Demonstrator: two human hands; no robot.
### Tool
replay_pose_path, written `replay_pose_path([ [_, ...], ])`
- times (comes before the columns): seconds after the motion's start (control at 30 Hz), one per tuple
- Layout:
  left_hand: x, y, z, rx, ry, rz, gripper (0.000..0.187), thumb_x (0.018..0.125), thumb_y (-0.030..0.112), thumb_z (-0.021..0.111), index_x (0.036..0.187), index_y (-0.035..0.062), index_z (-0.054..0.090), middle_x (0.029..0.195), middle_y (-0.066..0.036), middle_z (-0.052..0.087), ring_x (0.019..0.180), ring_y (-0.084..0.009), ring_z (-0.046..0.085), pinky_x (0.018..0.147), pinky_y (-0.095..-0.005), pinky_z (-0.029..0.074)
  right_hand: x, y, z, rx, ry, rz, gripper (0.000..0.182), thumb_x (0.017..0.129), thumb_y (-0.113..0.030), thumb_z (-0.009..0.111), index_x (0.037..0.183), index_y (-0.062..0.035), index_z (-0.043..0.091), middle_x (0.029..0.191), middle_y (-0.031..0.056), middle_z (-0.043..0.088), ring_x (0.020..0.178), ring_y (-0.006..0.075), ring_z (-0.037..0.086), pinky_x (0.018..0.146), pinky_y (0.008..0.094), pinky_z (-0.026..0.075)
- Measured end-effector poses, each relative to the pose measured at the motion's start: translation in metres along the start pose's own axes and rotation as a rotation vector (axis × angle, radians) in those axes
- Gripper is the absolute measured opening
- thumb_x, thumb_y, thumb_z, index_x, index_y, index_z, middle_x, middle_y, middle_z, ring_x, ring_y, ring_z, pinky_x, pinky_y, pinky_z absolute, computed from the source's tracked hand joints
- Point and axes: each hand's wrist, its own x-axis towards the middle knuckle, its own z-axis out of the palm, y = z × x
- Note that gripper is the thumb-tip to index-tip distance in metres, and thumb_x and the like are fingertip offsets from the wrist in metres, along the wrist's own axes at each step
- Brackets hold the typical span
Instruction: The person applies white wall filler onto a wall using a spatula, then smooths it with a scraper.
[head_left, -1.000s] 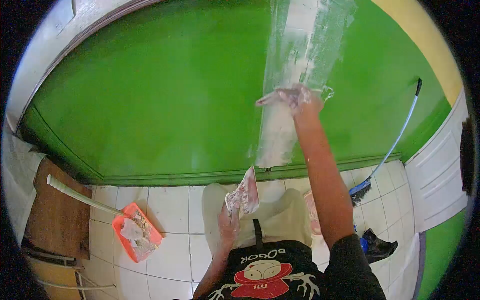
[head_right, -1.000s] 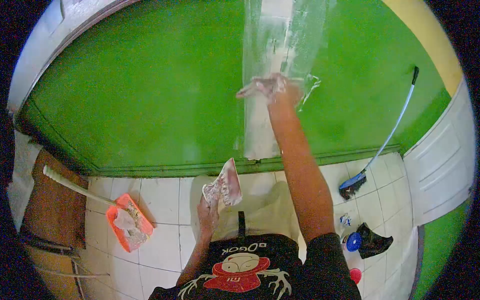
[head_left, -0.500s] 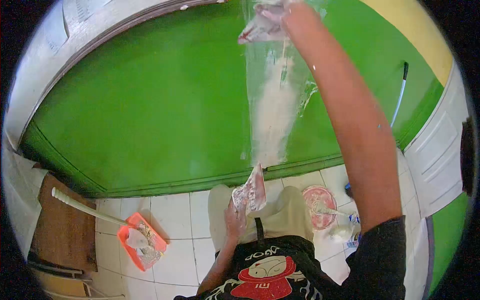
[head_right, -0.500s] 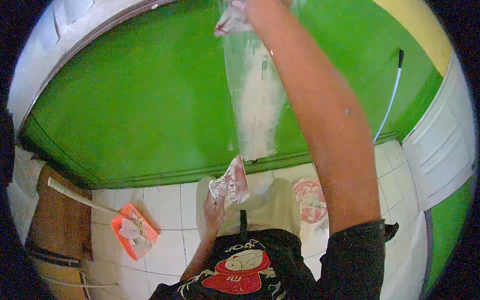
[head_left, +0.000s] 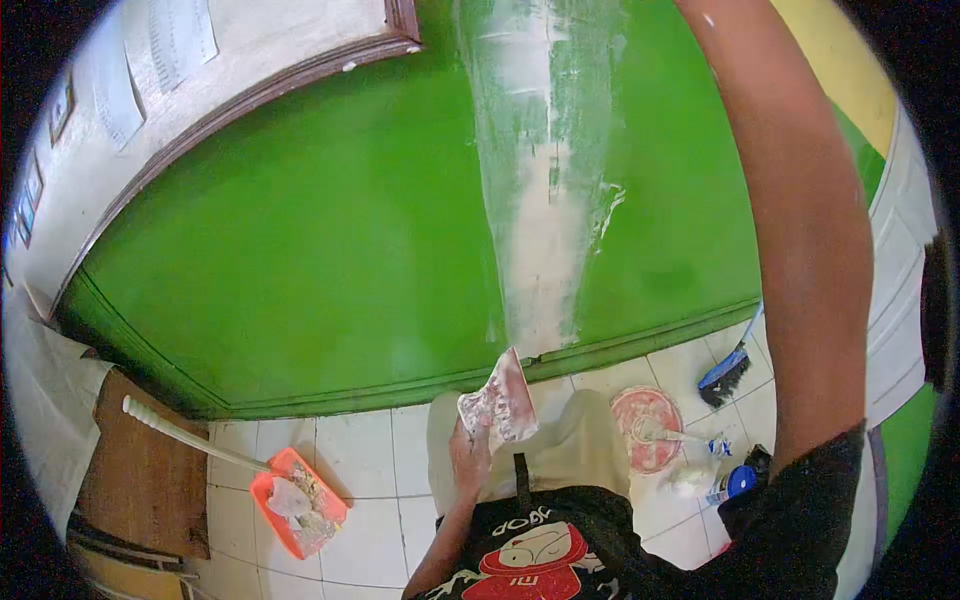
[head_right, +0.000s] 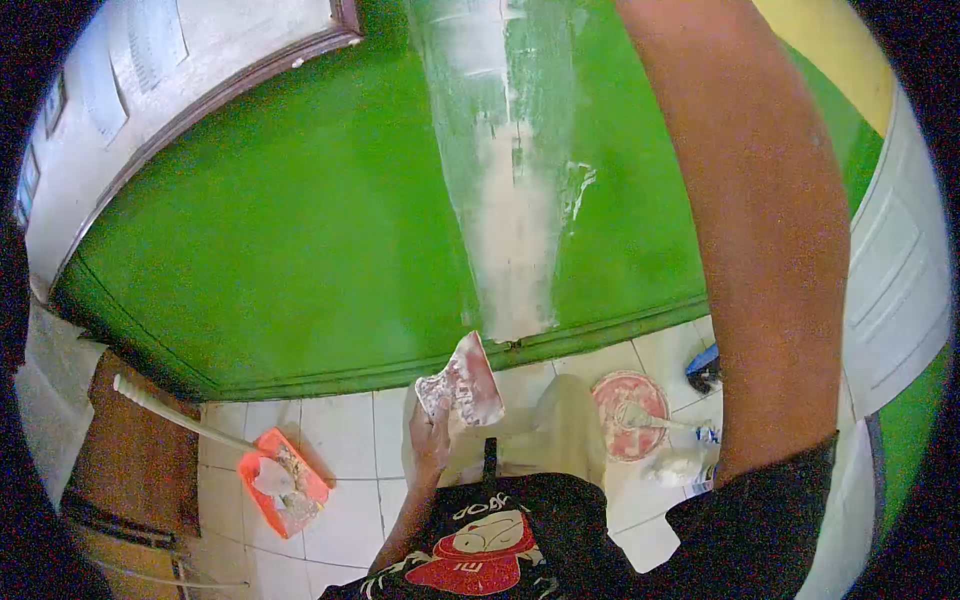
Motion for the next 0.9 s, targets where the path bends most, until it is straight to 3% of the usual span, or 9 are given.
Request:
replay_pose_path([
  [0.13,0.007,-0.019,0.003,-0.183,-0.018,-0.064,0.034,0.096,0.025,0.054,0.118,-0.0011,0.054,0.107,-0.011,0.064,0.099,-0.0205,0.060,0.085,-0.0315,0.046,-0.050,-0.004,-0.030,0.055,0.083,-0.003,0.029,0.088,-0.019,0.061,0.104,0.0050,0.056,0.101,0.0161,0.062,0.087,0.0265,0.064,0.079,0.0395,0.058],
  [0.3,0.004,-0.001,0.007,-0.966,-0.068,-0.252,0.034,0.096,0.021,0.055,0.123,0.0013,0.050,0.111,-0.008,0.061,0.096,-0.0188,0.062,0.085,-0.0332,0.052,-0.214,0.035,-0.039,0.528,0.468,0.115,0.031,0.083,-0.019,0.067,0.102,0.0041,0.057,0.092,0.0106,0.064,0.081,0.0218,0.064,0.074,0.0365,0.058],
  [0.33,0.000,-0.012,0.011,-0.966,-0.058,-0.252,0.035,0.096,0.020,0.054,0.125,0.0018,0.048,0.113,-0.008,0.060,0.097,-0.0198,0.062,0.085,-0.0366,0.054,-0.250,0.058,-0.043,0.343,0.603,0.301,0.030,0.083,-0.016,0.068,0.103,0.0036,0.057,0.091,0.0091,0.062,0.080,0.0185,0.063,0.071,0.0344,0.057],
  [0.37,-0.002,-0.012,0.012,-0.976,-0.059,-0.225,0.035,0.096,0.020,0.054,0.125,0.0018,0.048,0.113,-0.008,0.060,0.097,-0.0198,0.062,0.085,-0.0366,0.054,-0.286,0.081,-0.042,0.279,0.632,0.244,0.030,0.084,-0.009,0.068,0.108,0.0060,0.059,0.100,0.0134,0.066,0.081,0.0184,0.065,0.068,0.0321,0.058],
  [0.63,-0.018,0.028,0.010,-0.971,-0.135,-0.169,0.032,0.095,0.020,0.052,0.123,0.0048,0.050,0.111,-0.009,0.062,0.100,-0.0209,0.063,0.085,-0.0362,0.055,-0.401,0.126,0.007,1.240,0.705,0.267,0.024,0.085,0.000,0.060,0.109,0.0025,0.055,0.102,0.0110,0.063,0.092,0.0240,0.063,0.081,0.0352,0.055],
  [0.7,-0.015,0.029,0.009,-0.985,-0.133,-0.225,0.031,0.096,0.020,0.051,0.123,0.0050,0.051,0.111,-0.009,0.062,0.101,-0.0206,0.063,0.085,-0.0364,0.055,-0.407,0.137,0.014,1.649,0.658,0.503,0.032,0.083,0.006,0.057,0.114,0.0033,0.051,0.107,0.0122,0.061,0.096,0.0269,0.062,0.082,0.0369,0.056],
  [0.77,-0.012,0.017,0.009,-1.025,-0.157,-0.173,0.032,0.096,0.021,0.051,0.125,0.0057,0.050,0.114,-0.010,0.062,0.102,-0.0205,0.063,0.084,-0.0374,0.055,-0.403,0.138,0.015,1.649,0.747,0.541,0.034,0.082,0.006,0.057,0.116,0.0043,0.050,0.108,0.0121,0.061,0.097,0.0264,0.062,0.083,0.0380,0.055],
  [0.87,-0.003,-0.005,0.006,-1.012,-0.190,-0.109,0.034,0.096,0.020,0.050,0.126,0.0054,0.049,0.114,-0.011,0.062,0.102,-0.0219,0.063,0.082,-0.0379,0.057,-0.378,0.145,0.010,1.411,0.646,0.266,0.033,0.082,0.007,0.056,0.115,0.0046,0.053,0.107,0.0122,0.060,0.097,0.0251,0.061,0.080,0.0376,0.054],
  [0.9,-0.001,-0.002,0.006,-1.024,-0.194,-0.103,0.034,0.096,0.020,0.050,0.126,0.0054,0.049,0.114,-0.011,0.062,0.102,-0.0219,0.063,0.082,-0.0379,0.057,-0.368,0.154,0.008,0.970,0.704,0.229,0.030,0.083,0.003,0.059,0.112,0.0046,0.055,0.106,0.0129,0.060,0.098,0.0264,0.060,0.080,0.0388,0.053],
])
